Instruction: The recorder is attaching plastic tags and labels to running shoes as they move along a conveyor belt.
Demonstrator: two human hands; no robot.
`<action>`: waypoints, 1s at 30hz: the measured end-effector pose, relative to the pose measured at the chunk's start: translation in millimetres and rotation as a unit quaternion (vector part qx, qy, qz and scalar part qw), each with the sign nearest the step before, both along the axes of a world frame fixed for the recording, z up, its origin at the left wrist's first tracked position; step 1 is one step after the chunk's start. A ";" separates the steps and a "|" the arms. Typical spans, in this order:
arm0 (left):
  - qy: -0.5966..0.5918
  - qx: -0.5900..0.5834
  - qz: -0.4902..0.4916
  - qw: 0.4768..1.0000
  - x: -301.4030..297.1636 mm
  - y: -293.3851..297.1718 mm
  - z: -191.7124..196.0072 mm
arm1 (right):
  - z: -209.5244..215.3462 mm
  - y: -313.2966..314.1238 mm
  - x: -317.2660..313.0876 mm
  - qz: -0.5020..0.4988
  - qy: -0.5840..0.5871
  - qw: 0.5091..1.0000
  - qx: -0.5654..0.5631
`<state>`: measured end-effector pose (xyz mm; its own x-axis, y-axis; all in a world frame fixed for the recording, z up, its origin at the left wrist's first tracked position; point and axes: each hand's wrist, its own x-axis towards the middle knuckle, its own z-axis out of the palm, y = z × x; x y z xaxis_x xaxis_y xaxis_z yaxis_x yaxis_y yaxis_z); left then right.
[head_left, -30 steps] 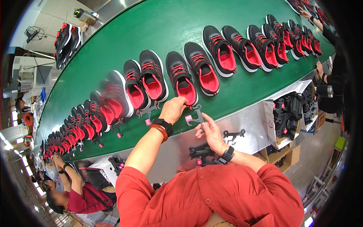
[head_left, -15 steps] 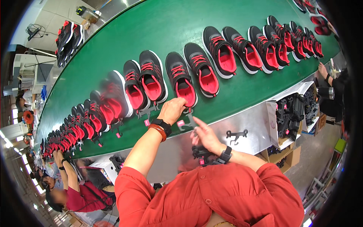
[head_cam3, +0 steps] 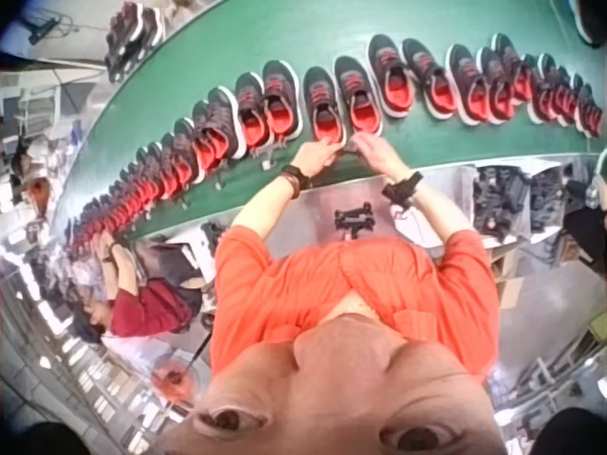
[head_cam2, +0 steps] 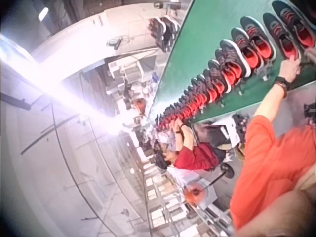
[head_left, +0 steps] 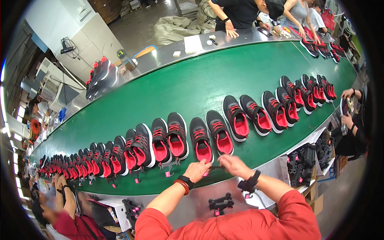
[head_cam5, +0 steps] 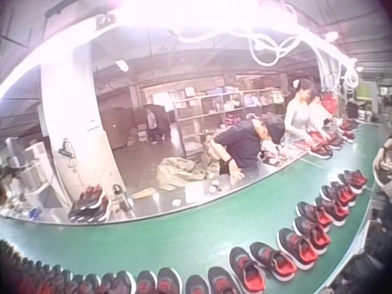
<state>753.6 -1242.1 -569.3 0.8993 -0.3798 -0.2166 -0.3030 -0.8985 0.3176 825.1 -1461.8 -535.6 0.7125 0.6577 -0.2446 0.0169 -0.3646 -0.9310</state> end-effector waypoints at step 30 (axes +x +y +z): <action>-0.041 -0.298 0.260 0.917 -14.5 -13.3 19.9 | 8.3 40.2 72.7 0.283 -0.562 0.758 -0.171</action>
<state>739.1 -1255.4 -549.4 0.9965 0.0767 -0.0343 0.0738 -0.6021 0.7950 897.8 -1421.6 -527.3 0.2251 0.9709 0.0819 0.9733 -0.2202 -0.0649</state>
